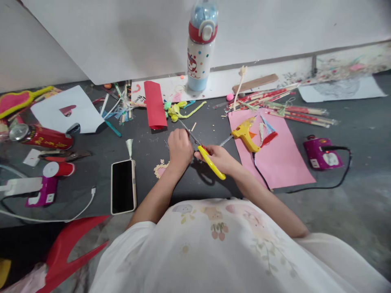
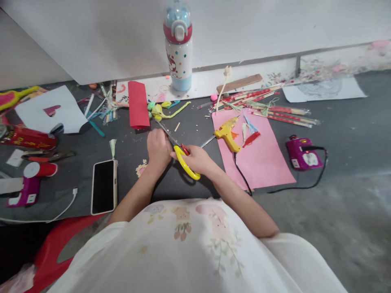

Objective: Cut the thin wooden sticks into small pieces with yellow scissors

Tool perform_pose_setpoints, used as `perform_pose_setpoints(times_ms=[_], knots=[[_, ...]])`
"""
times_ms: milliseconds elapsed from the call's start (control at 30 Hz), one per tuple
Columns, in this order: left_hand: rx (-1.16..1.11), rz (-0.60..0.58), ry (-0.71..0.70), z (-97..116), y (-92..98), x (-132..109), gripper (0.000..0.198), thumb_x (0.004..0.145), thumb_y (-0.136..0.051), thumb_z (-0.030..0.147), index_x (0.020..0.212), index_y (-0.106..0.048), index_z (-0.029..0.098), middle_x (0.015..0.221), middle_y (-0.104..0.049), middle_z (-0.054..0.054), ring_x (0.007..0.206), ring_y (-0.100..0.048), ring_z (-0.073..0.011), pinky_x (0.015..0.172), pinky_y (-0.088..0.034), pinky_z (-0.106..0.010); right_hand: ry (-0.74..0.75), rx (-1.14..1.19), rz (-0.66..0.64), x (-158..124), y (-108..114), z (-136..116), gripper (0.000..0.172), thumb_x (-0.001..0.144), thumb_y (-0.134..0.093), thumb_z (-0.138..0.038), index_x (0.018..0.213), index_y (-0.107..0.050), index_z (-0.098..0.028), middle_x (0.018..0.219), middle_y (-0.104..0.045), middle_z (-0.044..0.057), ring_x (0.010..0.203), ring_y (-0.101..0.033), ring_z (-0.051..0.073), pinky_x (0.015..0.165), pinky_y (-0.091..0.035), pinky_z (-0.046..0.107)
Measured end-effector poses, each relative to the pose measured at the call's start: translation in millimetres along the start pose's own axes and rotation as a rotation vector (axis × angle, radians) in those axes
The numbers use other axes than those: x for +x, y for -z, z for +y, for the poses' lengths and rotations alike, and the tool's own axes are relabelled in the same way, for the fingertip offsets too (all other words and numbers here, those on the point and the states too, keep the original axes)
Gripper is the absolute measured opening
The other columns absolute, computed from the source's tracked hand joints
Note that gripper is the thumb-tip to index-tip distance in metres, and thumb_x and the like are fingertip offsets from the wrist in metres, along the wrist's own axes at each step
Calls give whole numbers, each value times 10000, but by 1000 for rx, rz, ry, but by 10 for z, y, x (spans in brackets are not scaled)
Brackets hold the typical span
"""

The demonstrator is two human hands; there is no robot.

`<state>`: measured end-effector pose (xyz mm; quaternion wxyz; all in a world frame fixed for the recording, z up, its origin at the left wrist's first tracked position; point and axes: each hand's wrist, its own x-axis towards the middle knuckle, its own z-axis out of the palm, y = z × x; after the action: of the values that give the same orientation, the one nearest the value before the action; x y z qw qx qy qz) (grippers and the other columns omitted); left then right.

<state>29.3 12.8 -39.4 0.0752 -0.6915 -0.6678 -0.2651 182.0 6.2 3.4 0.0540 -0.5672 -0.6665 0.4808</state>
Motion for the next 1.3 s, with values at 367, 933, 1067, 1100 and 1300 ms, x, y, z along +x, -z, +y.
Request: perform_pose_setpoints(times_ms=[367,933,1067,1100,1300], knots=[[30,-40,11,-1,14,28,262,906,-259,189,779,-488,172,772,-526,-89,745,-453,-212,686,-316,-333,50,275,-132,82,37,155,472,691,-563,-627,643,-392,-190,521,-347,-49,448,-336,70,426,-204,219],[-67,-35,31,7,20,36,235,893,-283,176,795,-498,173,779,-533,-88,759,-476,-212,698,-340,-336,-2,484,-165,41,80,96,471,637,-667,-562,591,-381,-191,496,-353,-57,437,-314,54,412,-231,213],[-78,-51,39,8,23,40,251,896,-272,181,787,-497,169,773,-535,-94,761,-481,-217,705,-341,-343,-6,482,-167,34,75,88,477,638,-669,-563,585,-375,-190,491,-348,-60,427,-306,49,413,-233,214],[-75,-52,38,8,21,40,258,898,-268,184,784,-499,167,771,-536,-97,760,-481,-219,705,-341,-345,-1,479,-167,35,74,91,480,640,-667,-565,584,-373,-190,492,-346,-61,427,-304,48,414,-234,215],[-97,-36,36,2,-2,33,251,891,-268,183,783,-494,174,774,-535,-94,761,-475,-217,709,-340,-343,24,450,-187,54,73,126,475,667,-636,-576,597,-364,-192,506,-342,-63,431,-294,47,416,-229,212]])
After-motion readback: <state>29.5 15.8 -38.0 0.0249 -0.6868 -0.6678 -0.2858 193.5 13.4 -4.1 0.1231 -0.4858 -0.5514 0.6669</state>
